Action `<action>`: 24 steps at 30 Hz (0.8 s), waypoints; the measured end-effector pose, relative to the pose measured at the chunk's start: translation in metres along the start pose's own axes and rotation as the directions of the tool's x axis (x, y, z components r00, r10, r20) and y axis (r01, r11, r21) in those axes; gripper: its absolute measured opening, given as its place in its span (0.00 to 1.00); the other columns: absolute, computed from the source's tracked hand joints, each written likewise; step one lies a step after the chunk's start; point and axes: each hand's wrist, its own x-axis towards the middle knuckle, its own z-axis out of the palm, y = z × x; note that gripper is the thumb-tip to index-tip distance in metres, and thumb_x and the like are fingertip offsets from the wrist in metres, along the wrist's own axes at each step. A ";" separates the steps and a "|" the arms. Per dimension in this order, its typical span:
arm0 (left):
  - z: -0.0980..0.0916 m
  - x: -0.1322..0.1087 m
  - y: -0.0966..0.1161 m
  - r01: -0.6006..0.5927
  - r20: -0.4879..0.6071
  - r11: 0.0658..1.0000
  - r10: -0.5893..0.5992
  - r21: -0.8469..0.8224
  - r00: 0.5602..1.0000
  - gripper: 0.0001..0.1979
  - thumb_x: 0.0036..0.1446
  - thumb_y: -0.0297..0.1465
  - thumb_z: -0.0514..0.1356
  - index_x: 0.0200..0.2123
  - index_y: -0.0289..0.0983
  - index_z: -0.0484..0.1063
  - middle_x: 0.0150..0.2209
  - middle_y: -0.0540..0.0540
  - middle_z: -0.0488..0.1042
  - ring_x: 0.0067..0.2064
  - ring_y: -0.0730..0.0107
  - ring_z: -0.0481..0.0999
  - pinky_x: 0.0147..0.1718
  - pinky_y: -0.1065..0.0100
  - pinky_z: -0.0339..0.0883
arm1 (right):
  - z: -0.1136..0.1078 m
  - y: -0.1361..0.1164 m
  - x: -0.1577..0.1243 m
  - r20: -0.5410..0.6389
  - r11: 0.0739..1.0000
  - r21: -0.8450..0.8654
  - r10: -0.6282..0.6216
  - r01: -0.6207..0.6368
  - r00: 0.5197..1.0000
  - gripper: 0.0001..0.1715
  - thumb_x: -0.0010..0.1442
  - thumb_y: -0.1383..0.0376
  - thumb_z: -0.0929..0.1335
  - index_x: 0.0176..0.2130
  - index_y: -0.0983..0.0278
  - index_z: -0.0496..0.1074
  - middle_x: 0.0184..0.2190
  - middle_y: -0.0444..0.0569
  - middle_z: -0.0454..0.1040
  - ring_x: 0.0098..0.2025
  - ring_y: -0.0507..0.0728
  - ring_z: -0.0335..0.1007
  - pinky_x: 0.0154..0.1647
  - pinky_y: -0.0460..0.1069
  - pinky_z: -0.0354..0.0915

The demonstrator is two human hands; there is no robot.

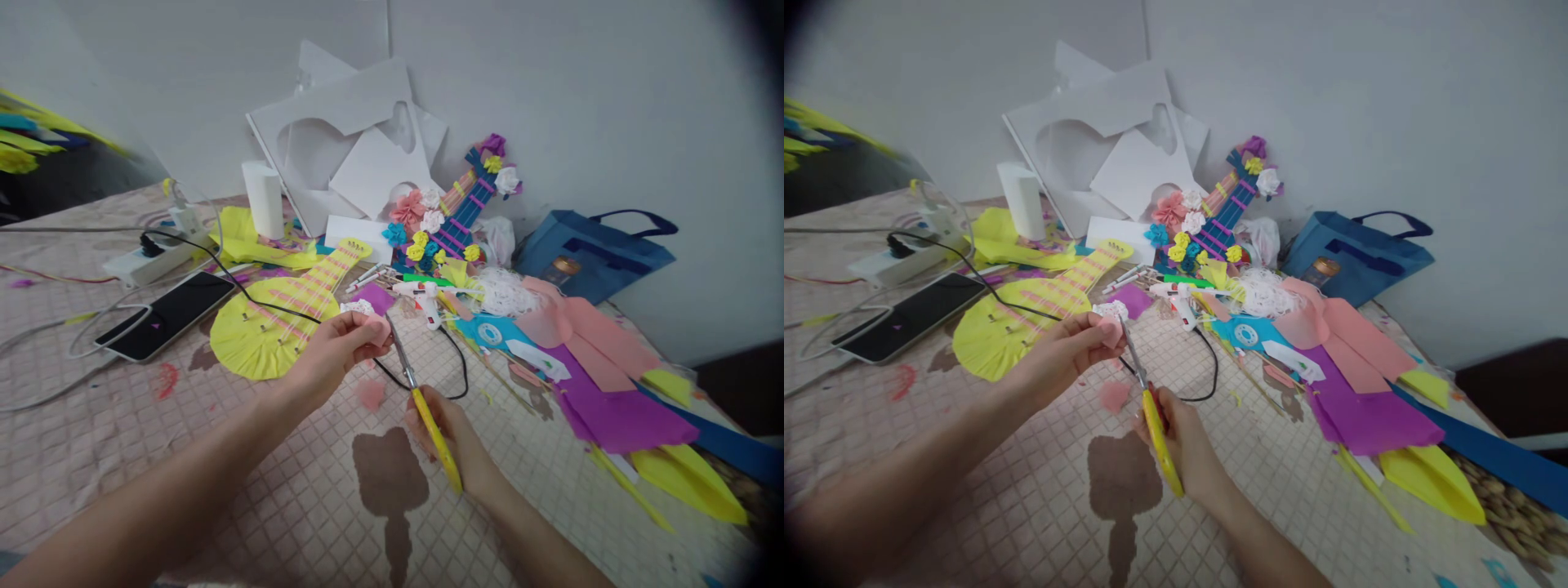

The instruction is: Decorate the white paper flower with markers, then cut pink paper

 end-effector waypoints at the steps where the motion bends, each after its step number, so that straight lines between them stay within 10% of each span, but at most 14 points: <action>1: -0.001 0.000 0.000 0.000 0.011 1.000 0.000 0.002 1.000 0.11 0.45 0.32 0.69 0.24 0.35 0.69 0.28 0.49 0.75 0.30 0.74 0.75 0.35 0.70 0.69 | -0.001 -0.001 0.000 0.005 1.000 0.005 0.005 -0.005 1.000 0.16 0.56 0.54 0.66 0.29 0.60 0.59 0.17 0.36 0.55 0.17 0.47 0.48 0.17 0.44 0.48; 24: -0.004 0.003 0.000 -0.032 0.039 0.998 0.029 0.059 0.999 0.11 0.46 0.31 0.68 0.25 0.35 0.68 0.28 0.50 0.75 0.30 0.74 0.74 0.36 0.68 0.69 | -0.007 -0.013 -0.002 0.037 0.998 -0.052 -0.020 0.022 0.999 0.20 0.54 0.49 0.66 0.28 0.60 0.58 0.17 0.36 0.53 0.19 0.47 0.46 0.17 0.44 0.46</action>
